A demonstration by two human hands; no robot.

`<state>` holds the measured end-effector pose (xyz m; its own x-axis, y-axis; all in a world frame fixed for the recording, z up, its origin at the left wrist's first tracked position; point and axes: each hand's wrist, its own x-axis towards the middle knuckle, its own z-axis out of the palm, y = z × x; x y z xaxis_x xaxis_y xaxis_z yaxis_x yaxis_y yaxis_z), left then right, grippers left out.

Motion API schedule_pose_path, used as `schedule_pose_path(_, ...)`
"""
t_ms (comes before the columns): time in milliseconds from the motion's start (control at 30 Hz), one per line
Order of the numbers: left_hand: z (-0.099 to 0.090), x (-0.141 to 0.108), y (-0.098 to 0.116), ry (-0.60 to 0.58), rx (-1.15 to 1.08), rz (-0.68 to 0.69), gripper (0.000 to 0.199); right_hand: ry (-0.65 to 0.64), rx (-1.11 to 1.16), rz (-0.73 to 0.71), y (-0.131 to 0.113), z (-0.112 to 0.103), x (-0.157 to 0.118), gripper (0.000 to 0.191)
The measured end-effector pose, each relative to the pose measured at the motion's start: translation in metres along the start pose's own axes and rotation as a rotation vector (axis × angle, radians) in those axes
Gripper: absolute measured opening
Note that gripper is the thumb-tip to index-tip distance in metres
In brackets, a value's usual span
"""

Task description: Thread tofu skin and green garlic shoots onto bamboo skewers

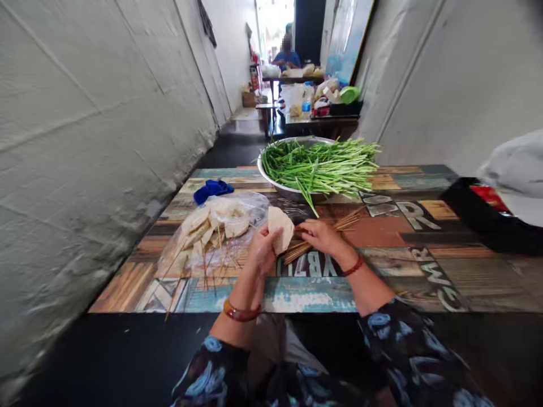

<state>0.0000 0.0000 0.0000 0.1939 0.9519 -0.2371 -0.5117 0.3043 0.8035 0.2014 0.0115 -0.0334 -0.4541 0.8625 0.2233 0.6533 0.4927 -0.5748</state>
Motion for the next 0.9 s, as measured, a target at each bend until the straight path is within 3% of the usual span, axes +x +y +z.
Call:
schedule_pose_path(233,0.005,-0.008,0.003,-0.015,0.015,0.077,0.048,0.142,-0.124,0.141,0.009,-0.01,-0.01,0.031)
schedule_pose_path(700,0.011,-0.047,0.019,0.017,0.109,0.168,0.041,0.136,-0.388,0.134,0.004,-0.033,-0.052,0.021)
schedule_pose_path(900,0.007,-0.059,0.023,0.093,0.132,0.18,0.039,0.119,-0.417,0.186,-0.004,-0.034,-0.055,0.029)
